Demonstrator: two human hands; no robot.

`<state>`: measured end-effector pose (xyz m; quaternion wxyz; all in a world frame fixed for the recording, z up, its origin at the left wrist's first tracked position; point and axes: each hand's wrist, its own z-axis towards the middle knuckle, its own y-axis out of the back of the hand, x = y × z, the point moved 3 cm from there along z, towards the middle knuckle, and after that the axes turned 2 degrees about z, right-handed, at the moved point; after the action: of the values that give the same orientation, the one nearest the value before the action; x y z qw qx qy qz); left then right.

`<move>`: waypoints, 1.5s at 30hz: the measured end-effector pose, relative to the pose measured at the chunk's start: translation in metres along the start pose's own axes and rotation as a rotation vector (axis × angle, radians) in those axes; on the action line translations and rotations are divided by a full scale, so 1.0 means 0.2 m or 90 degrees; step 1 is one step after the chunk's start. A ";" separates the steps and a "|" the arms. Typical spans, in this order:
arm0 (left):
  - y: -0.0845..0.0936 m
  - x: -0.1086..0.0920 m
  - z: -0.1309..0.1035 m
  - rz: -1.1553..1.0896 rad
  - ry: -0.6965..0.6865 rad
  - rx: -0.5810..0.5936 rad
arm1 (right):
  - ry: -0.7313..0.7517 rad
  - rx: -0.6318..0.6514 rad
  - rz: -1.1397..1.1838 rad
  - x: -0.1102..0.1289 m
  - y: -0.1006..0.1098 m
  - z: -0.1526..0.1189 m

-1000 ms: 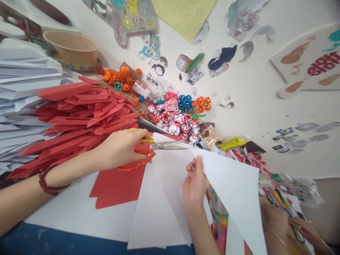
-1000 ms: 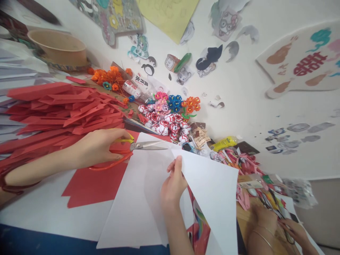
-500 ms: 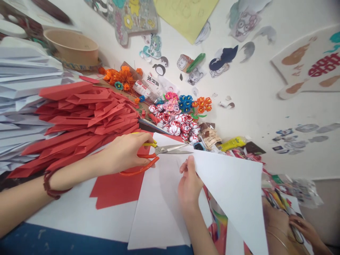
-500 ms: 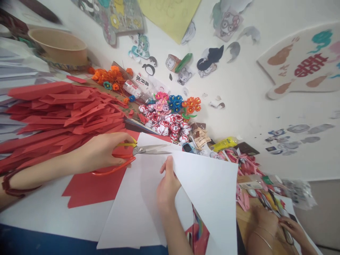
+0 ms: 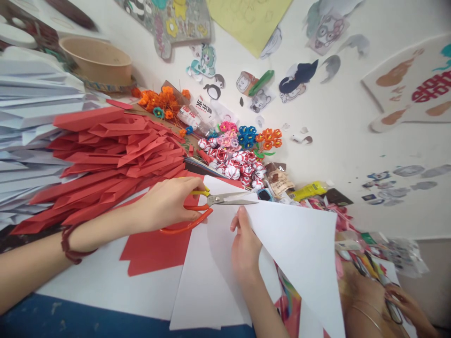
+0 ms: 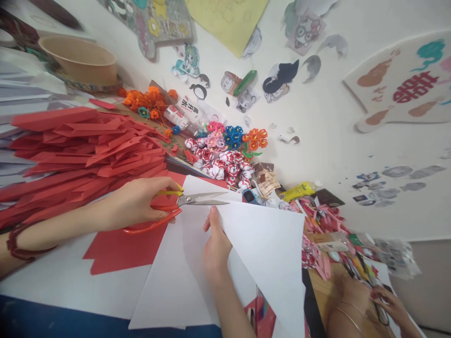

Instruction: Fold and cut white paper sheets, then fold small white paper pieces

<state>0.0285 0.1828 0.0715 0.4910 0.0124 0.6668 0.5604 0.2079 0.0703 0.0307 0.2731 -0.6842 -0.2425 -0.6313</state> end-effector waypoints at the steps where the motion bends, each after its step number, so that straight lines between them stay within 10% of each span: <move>1: 0.00 0.00 0.00 -0.009 -0.001 0.004 | -0.003 0.013 -0.001 0.00 -0.01 -0.01; 45: -0.06 0.00 -0.02 -0.151 -0.023 0.026 | -0.026 0.025 -0.080 -0.04 -0.02 -0.04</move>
<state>0.0331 0.1752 0.0618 0.5653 -0.0463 0.6658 0.4848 0.1983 0.0688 0.0227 0.2416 -0.6747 -0.3030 -0.6282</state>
